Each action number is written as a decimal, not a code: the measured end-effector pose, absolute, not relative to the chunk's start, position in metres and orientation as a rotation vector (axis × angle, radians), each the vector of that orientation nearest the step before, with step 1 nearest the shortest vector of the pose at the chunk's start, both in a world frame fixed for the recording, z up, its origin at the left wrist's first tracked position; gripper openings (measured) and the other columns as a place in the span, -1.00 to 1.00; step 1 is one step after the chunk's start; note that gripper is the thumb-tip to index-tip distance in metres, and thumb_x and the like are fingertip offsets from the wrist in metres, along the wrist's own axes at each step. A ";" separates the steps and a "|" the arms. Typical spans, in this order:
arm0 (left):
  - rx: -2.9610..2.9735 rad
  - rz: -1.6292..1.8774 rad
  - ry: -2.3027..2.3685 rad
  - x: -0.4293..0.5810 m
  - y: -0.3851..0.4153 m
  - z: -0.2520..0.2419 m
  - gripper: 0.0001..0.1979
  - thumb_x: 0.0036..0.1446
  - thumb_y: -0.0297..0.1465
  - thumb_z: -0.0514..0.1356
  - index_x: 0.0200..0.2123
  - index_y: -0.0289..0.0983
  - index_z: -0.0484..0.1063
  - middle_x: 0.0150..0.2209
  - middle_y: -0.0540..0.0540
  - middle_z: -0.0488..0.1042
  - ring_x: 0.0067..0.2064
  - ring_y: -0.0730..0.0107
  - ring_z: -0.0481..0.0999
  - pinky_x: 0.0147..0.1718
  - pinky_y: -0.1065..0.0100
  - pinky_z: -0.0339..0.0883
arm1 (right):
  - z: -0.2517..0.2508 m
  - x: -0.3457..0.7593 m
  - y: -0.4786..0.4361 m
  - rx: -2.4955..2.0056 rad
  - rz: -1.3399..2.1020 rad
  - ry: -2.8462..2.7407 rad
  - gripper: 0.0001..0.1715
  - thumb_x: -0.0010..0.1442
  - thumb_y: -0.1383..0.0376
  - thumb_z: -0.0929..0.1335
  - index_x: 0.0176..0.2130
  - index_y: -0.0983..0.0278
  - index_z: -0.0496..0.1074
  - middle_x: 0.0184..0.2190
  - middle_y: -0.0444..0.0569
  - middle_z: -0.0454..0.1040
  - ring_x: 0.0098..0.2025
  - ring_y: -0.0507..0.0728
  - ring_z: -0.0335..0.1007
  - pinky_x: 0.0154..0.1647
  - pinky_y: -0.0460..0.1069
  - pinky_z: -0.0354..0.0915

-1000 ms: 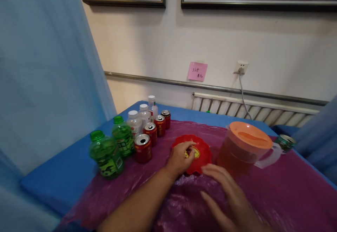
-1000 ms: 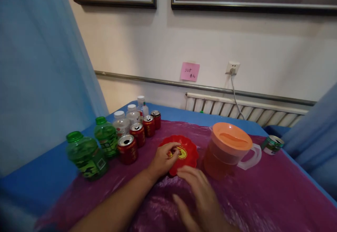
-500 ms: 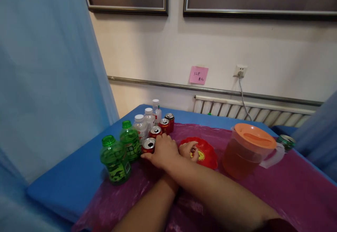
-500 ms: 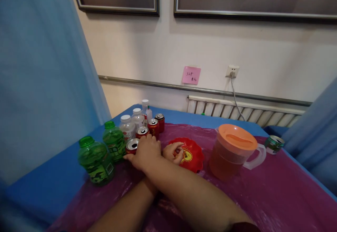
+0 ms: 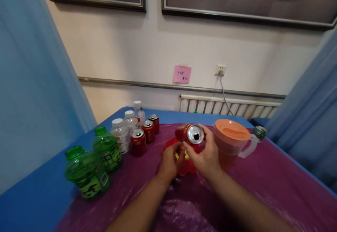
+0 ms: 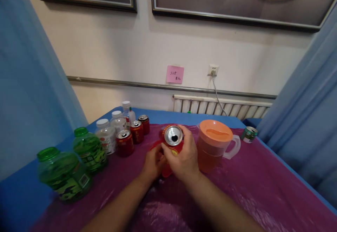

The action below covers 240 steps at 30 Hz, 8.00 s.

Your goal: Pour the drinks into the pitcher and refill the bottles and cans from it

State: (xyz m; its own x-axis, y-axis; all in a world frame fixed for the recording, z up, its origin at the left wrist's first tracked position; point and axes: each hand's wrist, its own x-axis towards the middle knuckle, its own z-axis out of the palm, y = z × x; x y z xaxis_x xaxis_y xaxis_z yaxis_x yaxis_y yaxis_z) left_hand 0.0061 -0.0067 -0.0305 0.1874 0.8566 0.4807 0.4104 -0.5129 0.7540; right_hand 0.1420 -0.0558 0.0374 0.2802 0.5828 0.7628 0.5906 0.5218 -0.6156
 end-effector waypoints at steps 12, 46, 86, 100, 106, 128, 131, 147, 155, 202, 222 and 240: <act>2.277 1.212 0.939 0.003 -0.018 -0.004 -0.31 0.04 -0.37 0.30 0.27 -0.18 0.25 0.22 -0.22 0.40 0.23 0.05 0.38 0.23 0.01 0.25 | -0.013 0.170 -0.064 -1.236 0.268 -1.445 -0.34 0.15 0.18 0.45 0.17 0.25 0.24 0.05 0.12 0.52 0.05 0.25 0.50 0.09 0.17 0.41; 2.160 1.153 1.386 -0.002 0.004 -0.015 -0.37 -0.05 -0.27 0.42 0.13 -0.12 0.40 0.06 -0.14 0.56 0.07 -0.02 0.50 0.12 -0.01 0.28 | 0.001 0.330 -0.049 -1.126 0.644 -0.808 -0.35 0.02 -0.20 0.46 -0.55 0.20 0.16 -0.66 -0.32 0.02 -0.64 -0.04 -0.06 -0.61 -0.09 0.03; 2.159 1.099 1.338 -0.002 -0.005 -0.013 -0.33 -0.14 -0.30 0.46 0.11 -0.13 0.43 0.09 -0.18 0.57 0.14 -0.10 0.49 0.24 -0.16 0.09 | 0.100 0.297 -0.052 -1.544 0.517 -1.350 -0.31 -0.10 -0.25 0.47 -0.64 0.23 0.23 -0.65 -0.22 0.09 -0.55 -0.02 -0.06 -0.56 -0.08 -0.04; 2.148 0.997 1.369 -0.001 -0.008 -0.011 -0.29 -0.13 -0.28 0.47 0.14 -0.20 0.41 0.13 -0.20 0.54 0.18 -0.09 0.45 0.27 -0.12 0.03 | 0.103 0.296 -0.051 -1.618 0.464 -1.467 -0.33 -0.05 -0.25 0.42 -0.62 0.21 0.17 -0.62 -0.21 0.05 -0.52 0.00 -0.06 -0.53 -0.07 0.00; 2.152 1.011 1.337 -0.001 -0.006 -0.016 -0.29 -0.13 -0.27 0.47 0.14 -0.17 0.40 0.13 -0.17 0.54 0.18 -0.06 0.46 0.28 -0.10 0.01 | 0.104 0.296 -0.053 -1.625 0.468 -1.475 -0.33 -0.03 -0.24 0.42 -0.62 0.20 0.16 -0.62 -0.21 0.05 -0.53 0.00 -0.07 -0.55 -0.08 -0.02; 2.144 0.990 1.323 -0.001 -0.009 -0.010 -0.29 -0.14 -0.29 0.47 0.14 -0.16 0.41 0.13 -0.16 0.54 0.14 -0.05 0.47 0.25 -0.06 0.04 | 0.109 0.287 -0.049 -1.626 0.547 -1.489 -0.34 -0.08 -0.22 0.46 -0.63 0.21 0.19 -0.65 -0.22 0.09 -0.56 -0.01 -0.03 -0.56 -0.08 0.00; 2.149 1.014 1.323 -0.001 -0.010 -0.011 -0.31 -0.13 -0.27 0.45 0.13 -0.13 0.42 0.12 -0.14 0.55 0.13 -0.06 0.48 0.24 -0.07 0.07 | 0.109 0.288 -0.049 -1.623 0.560 -1.496 -0.35 -0.07 -0.22 0.45 -0.62 0.21 0.20 -0.65 -0.22 0.11 -0.55 0.00 -0.01 -0.55 -0.07 0.01; 2.148 0.992 1.351 -0.001 -0.010 -0.008 -0.31 -0.13 -0.26 0.45 0.13 -0.15 0.43 0.10 -0.19 0.56 0.13 -0.09 0.48 0.24 -0.10 0.08 | 0.114 0.281 -0.047 -1.608 0.563 -1.521 -0.32 -0.05 -0.25 0.43 -0.62 0.19 0.14 -0.67 -0.24 0.10 -0.58 -0.02 -0.04 -0.58 -0.07 -0.02; 2.146 0.982 1.370 0.000 -0.009 -0.010 -0.28 -0.15 -0.27 0.48 0.14 -0.19 0.43 0.09 -0.19 0.57 0.14 -0.09 0.47 0.23 -0.09 0.11 | 0.114 0.285 -0.046 -1.639 0.510 -1.532 -0.31 -0.05 -0.26 0.43 -0.63 0.20 0.16 -0.66 -0.23 0.09 -0.57 -0.02 -0.03 -0.58 -0.08 -0.03; 2.145 1.010 1.321 -0.001 -0.009 -0.011 -0.30 -0.11 -0.21 0.47 0.13 -0.14 0.42 0.09 -0.16 0.57 0.14 -0.09 0.47 0.24 -0.09 0.07 | 0.132 0.283 -0.050 -1.642 0.494 -1.519 -0.30 -0.07 -0.28 0.44 -0.62 0.21 0.20 -0.65 -0.23 0.08 -0.56 -0.01 -0.03 -0.58 -0.07 -0.03; 2.141 0.982 1.328 0.000 -0.010 -0.009 -0.29 -0.12 -0.23 0.48 0.14 -0.17 0.42 0.12 -0.17 0.55 0.17 -0.09 0.45 0.26 -0.10 0.05 | 0.130 0.288 -0.050 -1.652 0.512 -1.529 -0.30 -0.03 -0.26 0.44 -0.62 0.21 0.18 -0.65 -0.22 0.09 -0.56 -0.01 -0.02 -0.57 -0.07 -0.05; 2.151 1.013 1.325 -0.001 -0.009 -0.013 -0.29 -0.12 -0.21 0.48 0.13 -0.16 0.43 0.10 -0.18 0.56 0.16 -0.10 0.46 0.24 -0.12 0.09 | 0.130 0.289 -0.052 -1.668 0.485 -1.525 -0.30 -0.03 -0.27 0.45 -0.63 0.21 0.21 -0.68 -0.22 0.14 -0.57 0.00 0.01 -0.57 -0.06 -0.04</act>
